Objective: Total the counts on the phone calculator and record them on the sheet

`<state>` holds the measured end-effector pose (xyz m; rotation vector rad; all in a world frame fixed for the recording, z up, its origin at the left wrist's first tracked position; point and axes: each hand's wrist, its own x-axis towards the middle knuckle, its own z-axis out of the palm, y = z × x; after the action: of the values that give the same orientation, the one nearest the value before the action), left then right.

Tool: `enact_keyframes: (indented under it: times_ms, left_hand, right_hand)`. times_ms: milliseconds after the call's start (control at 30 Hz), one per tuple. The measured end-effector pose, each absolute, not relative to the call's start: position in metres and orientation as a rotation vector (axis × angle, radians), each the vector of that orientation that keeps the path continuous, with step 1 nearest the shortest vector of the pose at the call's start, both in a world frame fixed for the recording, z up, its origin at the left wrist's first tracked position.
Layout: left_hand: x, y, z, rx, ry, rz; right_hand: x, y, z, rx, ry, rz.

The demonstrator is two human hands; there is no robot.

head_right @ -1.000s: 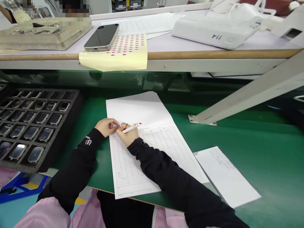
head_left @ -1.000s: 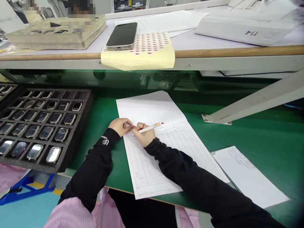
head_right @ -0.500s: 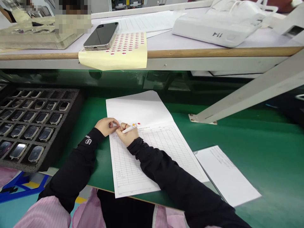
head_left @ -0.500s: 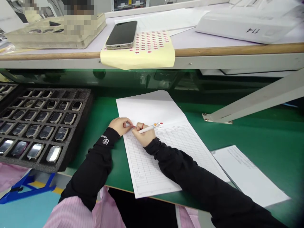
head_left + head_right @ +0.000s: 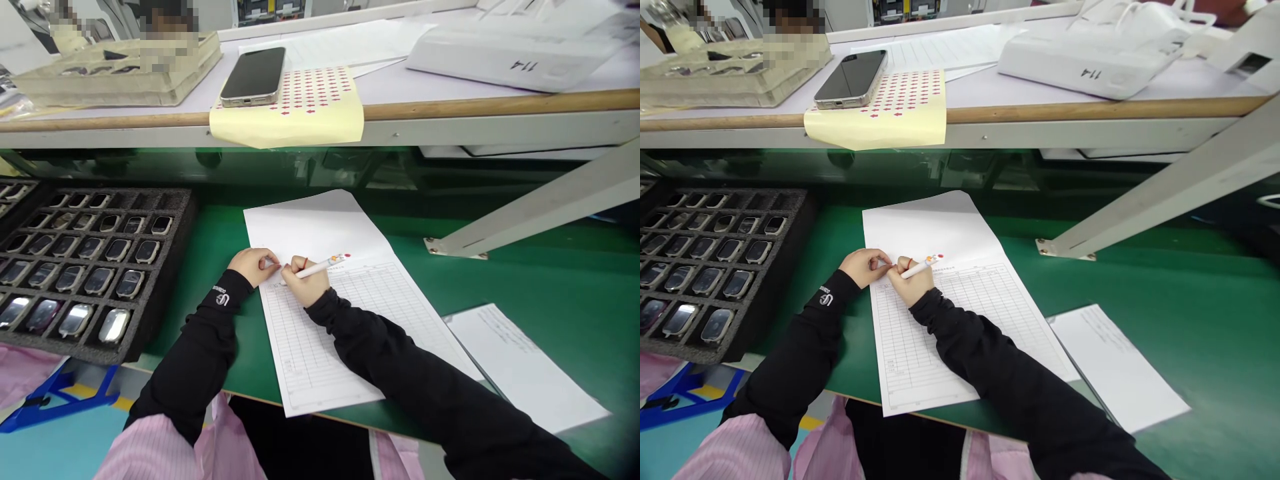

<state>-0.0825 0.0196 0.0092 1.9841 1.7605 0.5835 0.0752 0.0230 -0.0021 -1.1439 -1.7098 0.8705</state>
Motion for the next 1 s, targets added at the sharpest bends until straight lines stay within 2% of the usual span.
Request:
enact_keyframes:
  times_ms: [233,533,667,800,900,1000]
  left_hand:
    - [-0.082,0.018,0.011,2.016,1.769,0.568]
    - [-0.075,0.015,0.009,2.134,1.759,0.600]
    - [-0.053,0.003,0.014,2.220,1.754,0.676]
    - [-0.014,-0.024,0.014,2.343,1.542,0.683]
    - [0.010,-0.042,0.009,2.465,1.322,0.630]
    - [0.019,-0.047,0.008,2.484,1.256,0.531]
  right_hand:
    - [0.098,0.037,-0.001,-1.218,-1.450,0.980]
    - [0.124,0.044,-0.004,-1.241,-1.381,1.009]
    - [0.135,0.047,0.001,-1.251,-1.274,1.068]
    - [0.137,0.046,0.006,-1.290,-1.156,1.178]
    - [0.131,0.042,0.006,-1.284,-1.274,1.172]
    - [0.124,0.039,0.004,-1.228,-1.533,1.031]
